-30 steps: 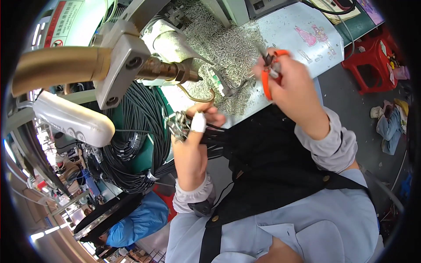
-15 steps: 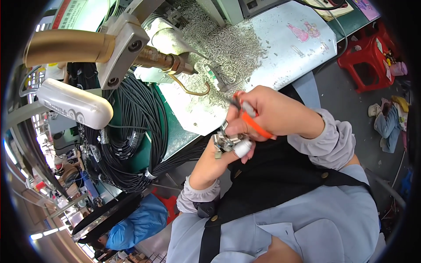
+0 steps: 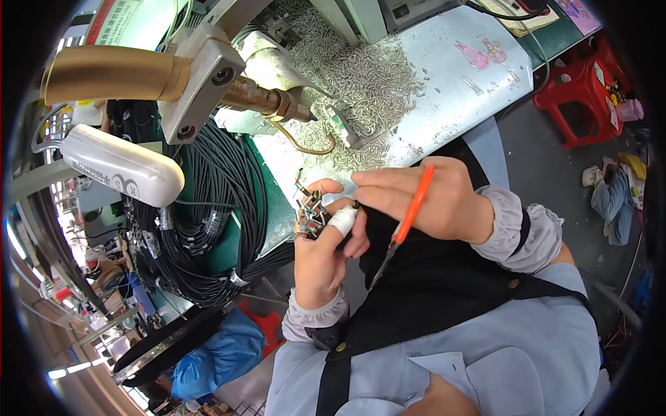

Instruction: The person picks up a bundle of wires, cuts the plastic tie with shears, and then trims the ends of a smaller group of wires one by one.

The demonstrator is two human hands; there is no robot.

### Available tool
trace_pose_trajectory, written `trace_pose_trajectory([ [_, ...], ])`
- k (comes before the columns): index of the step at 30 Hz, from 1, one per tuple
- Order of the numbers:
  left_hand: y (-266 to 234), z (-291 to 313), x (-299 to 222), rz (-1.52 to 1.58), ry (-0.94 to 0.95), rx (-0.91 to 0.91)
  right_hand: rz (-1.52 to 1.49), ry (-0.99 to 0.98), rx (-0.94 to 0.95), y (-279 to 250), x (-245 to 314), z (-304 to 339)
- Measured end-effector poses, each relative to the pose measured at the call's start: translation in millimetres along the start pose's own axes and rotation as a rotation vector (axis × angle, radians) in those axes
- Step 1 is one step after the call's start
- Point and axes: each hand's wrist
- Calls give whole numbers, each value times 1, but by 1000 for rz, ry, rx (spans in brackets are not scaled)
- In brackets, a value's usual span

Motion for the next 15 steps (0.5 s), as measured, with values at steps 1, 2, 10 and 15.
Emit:
trace_pose_trajectory([
  [1, -1, 1, -1, 1, 1, -3, -69, 8, -12, 1, -3, 3],
  [2, -2, 1, -1, 26, -2, -7, -71, 8, -11, 1, -3, 4],
  [10, 5, -1, 2, -245, -49, -216, -383, 336, 139, -1, -5, 4],
  [15, 10, -1, 15, -410, 28, -287, -333, 293, 58, 0, 0, 2],
])
Point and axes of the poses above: each hand's wrist, its own z-axis away from the middle knuckle, its own y-axis out of the palm, x = y × z, and after that the axes turned 12 degrees about -z, right-handed
